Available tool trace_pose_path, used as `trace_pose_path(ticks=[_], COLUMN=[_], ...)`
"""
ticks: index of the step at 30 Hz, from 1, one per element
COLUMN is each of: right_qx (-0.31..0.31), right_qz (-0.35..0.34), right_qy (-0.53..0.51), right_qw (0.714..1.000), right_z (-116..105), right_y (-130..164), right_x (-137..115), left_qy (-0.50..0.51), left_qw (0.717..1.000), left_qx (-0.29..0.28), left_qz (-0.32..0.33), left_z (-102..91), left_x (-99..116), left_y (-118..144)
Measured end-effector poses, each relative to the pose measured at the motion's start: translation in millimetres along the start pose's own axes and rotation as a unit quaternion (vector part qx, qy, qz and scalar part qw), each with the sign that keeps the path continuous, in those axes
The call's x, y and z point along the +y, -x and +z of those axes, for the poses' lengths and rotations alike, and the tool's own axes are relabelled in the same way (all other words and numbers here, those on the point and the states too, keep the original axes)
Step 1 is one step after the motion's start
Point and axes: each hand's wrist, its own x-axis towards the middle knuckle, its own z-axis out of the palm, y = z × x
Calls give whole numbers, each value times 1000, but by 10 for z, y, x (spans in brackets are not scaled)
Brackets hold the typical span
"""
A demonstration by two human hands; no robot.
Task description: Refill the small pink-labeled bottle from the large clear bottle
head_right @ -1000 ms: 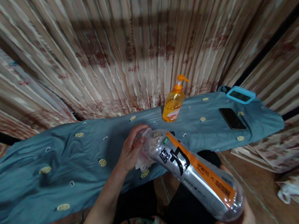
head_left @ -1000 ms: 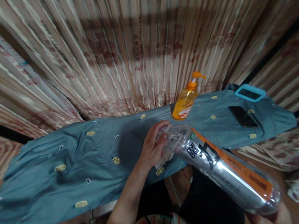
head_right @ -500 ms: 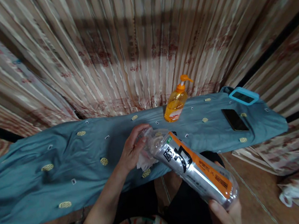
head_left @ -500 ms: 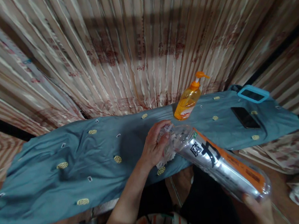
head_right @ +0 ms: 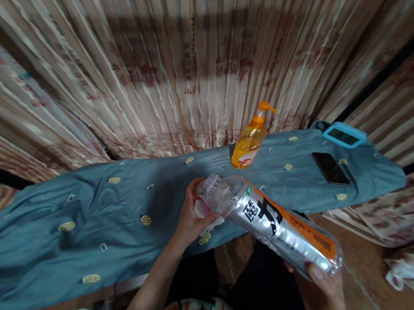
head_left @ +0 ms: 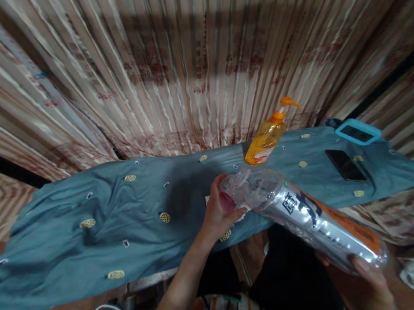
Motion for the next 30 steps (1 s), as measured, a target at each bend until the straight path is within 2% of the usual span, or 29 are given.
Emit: trace_pose_path(ticks=[9, 16, 21, 25, 30], right_qx=[10, 12, 11, 5, -4], right_qz=[-4, -7, 3, -2, -14], right_qy=[11, 10, 12, 20, 28], right_qw=[1000, 1000, 1000, 1000, 999], right_z=[-48, 3, -37, -105, -157], right_y=[-8, -27, -72, -92, -107], right_x=[-149, -203, -166, -166, -165], left_qy=[-11, 5, -1, -2, -5], left_qw=[998, 998, 998, 998, 998], left_qx=[30, 31, 28, 30, 61], left_qz=[-49, -59, -64, -47, 15], left_z=[117, 183, 170, 160, 129], left_x=[-170, -138, -142, -195, -180], left_y=[23, 38, 28, 34, 1])
